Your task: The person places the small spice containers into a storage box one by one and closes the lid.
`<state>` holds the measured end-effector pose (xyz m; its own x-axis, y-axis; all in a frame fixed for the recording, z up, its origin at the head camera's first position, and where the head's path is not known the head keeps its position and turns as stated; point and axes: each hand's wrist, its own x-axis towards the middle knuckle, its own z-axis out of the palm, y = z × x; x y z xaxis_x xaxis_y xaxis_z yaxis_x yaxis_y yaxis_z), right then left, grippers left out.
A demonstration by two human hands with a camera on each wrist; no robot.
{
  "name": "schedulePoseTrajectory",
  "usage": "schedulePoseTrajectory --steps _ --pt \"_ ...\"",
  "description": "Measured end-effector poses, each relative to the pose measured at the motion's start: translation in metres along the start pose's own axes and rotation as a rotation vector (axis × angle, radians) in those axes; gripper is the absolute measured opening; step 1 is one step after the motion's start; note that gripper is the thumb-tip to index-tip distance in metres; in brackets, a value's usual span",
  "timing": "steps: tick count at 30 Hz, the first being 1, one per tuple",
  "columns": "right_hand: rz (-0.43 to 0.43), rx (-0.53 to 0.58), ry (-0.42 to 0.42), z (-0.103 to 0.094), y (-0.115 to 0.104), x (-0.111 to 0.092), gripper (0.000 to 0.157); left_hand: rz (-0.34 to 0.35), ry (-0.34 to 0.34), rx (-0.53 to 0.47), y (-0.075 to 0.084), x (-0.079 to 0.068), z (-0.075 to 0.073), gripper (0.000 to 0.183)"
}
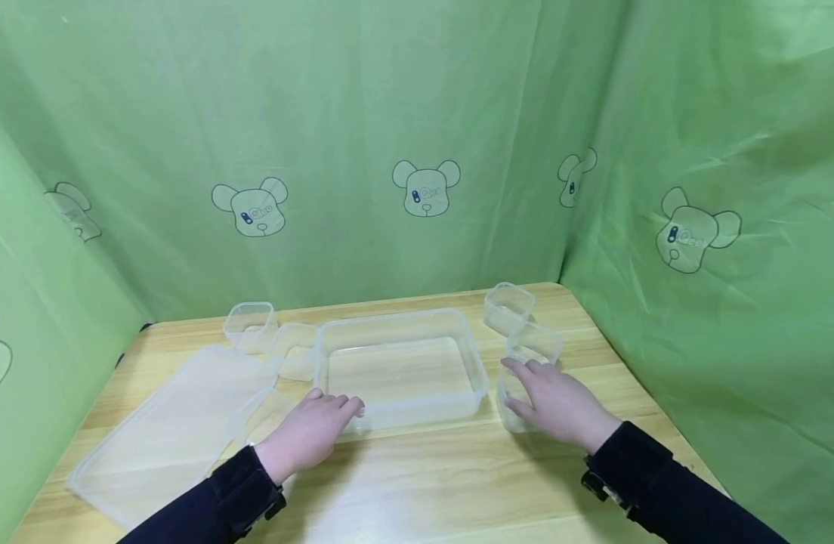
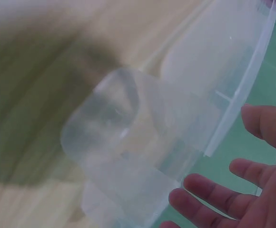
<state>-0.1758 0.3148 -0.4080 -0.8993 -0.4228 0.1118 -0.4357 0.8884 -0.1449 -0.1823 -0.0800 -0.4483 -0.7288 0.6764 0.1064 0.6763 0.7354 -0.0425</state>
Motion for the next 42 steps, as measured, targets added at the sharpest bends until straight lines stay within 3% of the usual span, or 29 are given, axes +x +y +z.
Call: schedulePoseTrajectory --steps 8,18,25,42 --pt "0.016 0.022 -0.026 0.014 -0.003 -0.008 0.064 -0.007 -0.005 0.003 0.0 0.0 0.005 0.038" --pt "0.036 0.027 -0.059 0.02 -0.008 -0.011 0.065 0.007 0.035 0.017 0.0 -0.001 0.006 0.029" --pt "0.067 0.012 -0.076 0.022 -0.007 -0.009 0.068 0.009 0.032 0.016 0.0 -0.001 0.004 0.034" --pt "0.052 -0.012 -0.069 0.026 -0.005 -0.008 0.048 -0.014 -0.001 -0.008 0.0 0.0 0.001 0.035"
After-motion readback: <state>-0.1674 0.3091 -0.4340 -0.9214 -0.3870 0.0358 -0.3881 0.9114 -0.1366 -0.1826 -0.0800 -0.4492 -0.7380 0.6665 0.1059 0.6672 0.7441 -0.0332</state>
